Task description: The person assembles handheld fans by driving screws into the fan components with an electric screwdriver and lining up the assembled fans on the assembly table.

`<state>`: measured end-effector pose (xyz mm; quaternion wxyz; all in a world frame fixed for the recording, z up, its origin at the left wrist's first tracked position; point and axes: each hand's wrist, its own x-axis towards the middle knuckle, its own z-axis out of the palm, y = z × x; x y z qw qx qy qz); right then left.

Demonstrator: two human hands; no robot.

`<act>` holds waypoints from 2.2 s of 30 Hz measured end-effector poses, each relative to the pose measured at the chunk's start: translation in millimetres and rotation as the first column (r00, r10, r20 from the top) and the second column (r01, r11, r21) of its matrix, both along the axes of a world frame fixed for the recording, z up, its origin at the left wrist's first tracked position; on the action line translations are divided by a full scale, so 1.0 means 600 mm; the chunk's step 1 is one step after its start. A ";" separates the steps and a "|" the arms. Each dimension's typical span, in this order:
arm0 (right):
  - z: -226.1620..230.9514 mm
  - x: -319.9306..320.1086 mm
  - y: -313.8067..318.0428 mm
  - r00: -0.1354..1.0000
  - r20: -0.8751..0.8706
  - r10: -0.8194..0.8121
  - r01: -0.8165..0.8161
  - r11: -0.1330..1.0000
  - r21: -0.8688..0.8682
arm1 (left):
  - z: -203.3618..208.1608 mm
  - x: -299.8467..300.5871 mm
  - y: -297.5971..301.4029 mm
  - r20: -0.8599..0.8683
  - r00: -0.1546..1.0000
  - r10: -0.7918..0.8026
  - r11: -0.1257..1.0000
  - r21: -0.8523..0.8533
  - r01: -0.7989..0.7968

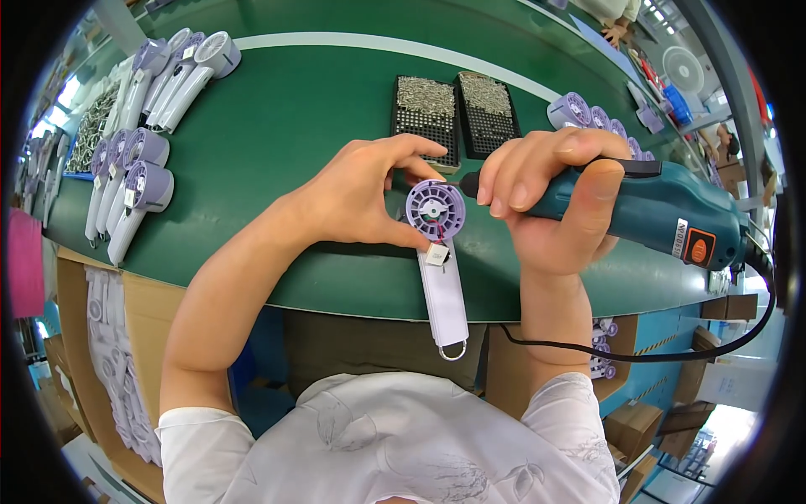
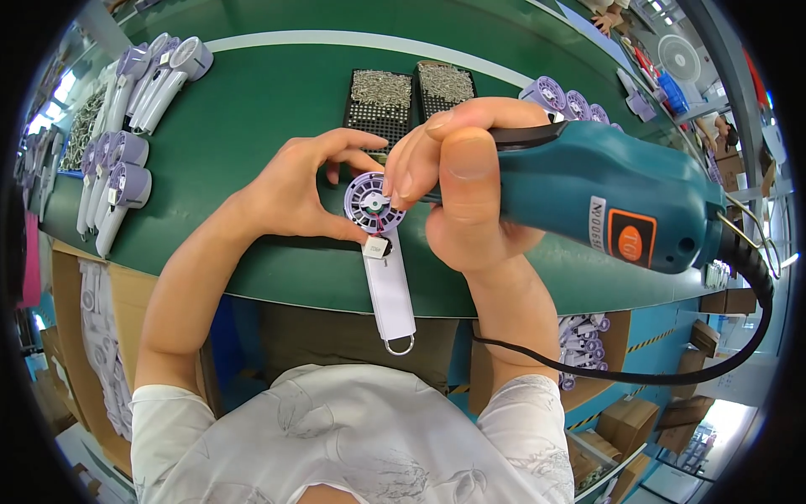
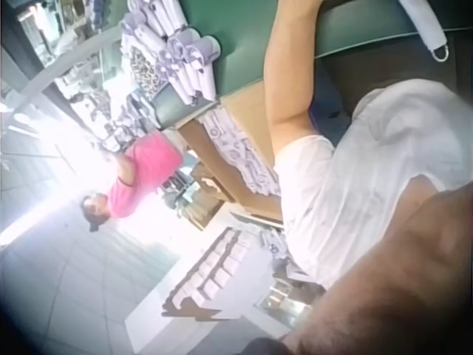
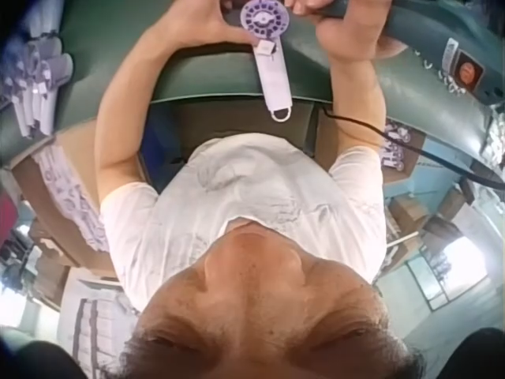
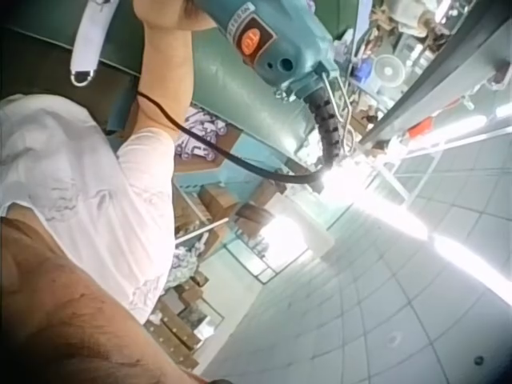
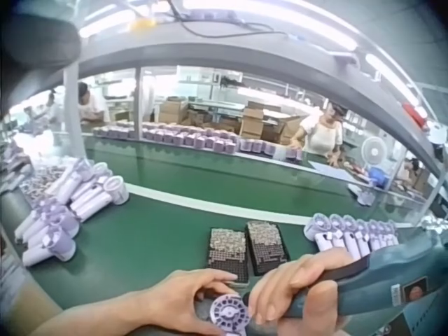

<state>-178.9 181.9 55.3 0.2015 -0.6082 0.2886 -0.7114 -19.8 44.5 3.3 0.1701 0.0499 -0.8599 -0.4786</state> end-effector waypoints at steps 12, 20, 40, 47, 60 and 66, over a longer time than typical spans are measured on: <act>-0.013 0.031 -0.036 0.976 0.166 -0.138 0.125 0.988 0.089 | 0.003 0.000 0.001 0.017 1.000 -0.017 1.000 0.010 0.017; -0.002 0.032 -0.068 0.988 -0.030 -0.150 0.152 0.959 0.240 | 0.014 0.004 -0.003 0.048 0.999 0.005 0.999 0.040 -0.007; 0.031 -0.086 -0.116 0.934 0.252 -0.255 0.250 0.967 0.050 | -0.017 0.005 -0.023 -0.175 0.984 -0.019 0.993 -0.119 -0.002; -0.025 -0.103 -0.145 0.898 0.246 -0.365 0.315 0.924 0.218 | -0.005 0.010 -0.032 -0.097 0.995 -0.016 0.993 -0.115 0.005; -0.039 -0.106 -0.148 0.906 0.237 -0.350 0.296 0.926 0.233 | -0.005 0.008 -0.029 -0.101 0.995 -0.017 0.993 -0.121 0.004; -0.038 -0.097 -0.146 0.933 0.117 -0.341 0.309 0.923 0.230 | -0.002 0.009 -0.029 -0.107 0.994 -0.014 0.991 -0.133 0.000</act>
